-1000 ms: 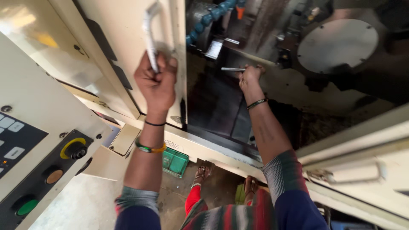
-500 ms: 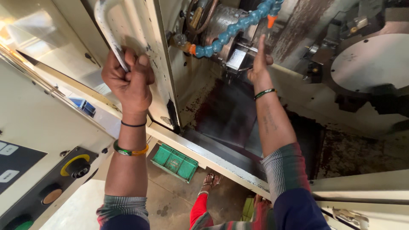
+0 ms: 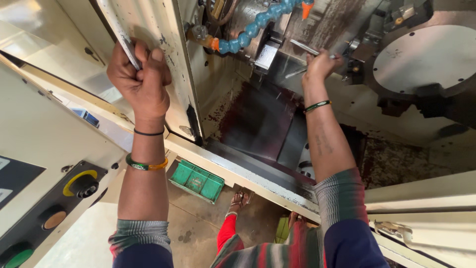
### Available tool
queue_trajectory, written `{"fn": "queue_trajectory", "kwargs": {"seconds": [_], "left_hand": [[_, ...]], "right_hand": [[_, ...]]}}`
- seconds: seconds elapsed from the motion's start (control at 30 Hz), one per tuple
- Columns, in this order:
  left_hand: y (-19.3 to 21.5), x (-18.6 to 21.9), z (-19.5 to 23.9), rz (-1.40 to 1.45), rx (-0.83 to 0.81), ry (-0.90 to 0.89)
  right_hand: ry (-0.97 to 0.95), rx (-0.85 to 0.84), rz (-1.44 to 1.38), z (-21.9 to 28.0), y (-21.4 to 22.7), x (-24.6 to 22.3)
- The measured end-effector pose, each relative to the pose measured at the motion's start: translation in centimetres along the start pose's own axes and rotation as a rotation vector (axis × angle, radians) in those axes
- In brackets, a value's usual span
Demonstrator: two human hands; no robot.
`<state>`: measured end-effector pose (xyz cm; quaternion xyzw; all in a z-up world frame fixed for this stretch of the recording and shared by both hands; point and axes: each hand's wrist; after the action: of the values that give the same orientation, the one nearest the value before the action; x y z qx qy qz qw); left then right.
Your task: The person uses a metal rod to manipulate the locking mechanism on a large industrial machine door, opening and closing it repeatedly. They also wipe the door surface with a red cloth and handle metal rods from a nearby tray.
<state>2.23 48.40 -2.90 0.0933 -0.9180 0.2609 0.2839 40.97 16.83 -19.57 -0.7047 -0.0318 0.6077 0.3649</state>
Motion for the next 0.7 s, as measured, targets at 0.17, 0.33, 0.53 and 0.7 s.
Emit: {"fn": "queue_trajectory", "kwargs": {"seconds": [0.17, 0.33, 0.53, 0.7], "left_hand": [[0.0, 0.0, 0.0, -0.043, -0.007, -0.015], [0.1, -0.1, -0.1, -0.032, -0.012, -0.012], [0.4, -0.2, 0.0, -0.056, -0.009, -0.015], [0.4, -0.3, -0.1, -0.032, -0.008, -0.017]], "right_hand": [[0.016, -0.089, 0.149, 4.0, -1.6, -1.4], [0.037, -0.074, 0.148, 4.7, -2.0, -1.8], [-0.065, -0.173, 0.005, 5.3, -3.0, 0.0], [-0.097, -0.121, -0.014, 6.9, -4.3, 1.5]]}}
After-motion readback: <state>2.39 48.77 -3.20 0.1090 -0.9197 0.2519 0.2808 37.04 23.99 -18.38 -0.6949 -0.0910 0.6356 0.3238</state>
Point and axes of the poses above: each hand's wrist, its own z-axis away from the middle knuckle, its own y-axis out of the back of the hand, x = y × z, and after that the axes turned 2 degrees about z, right-handed
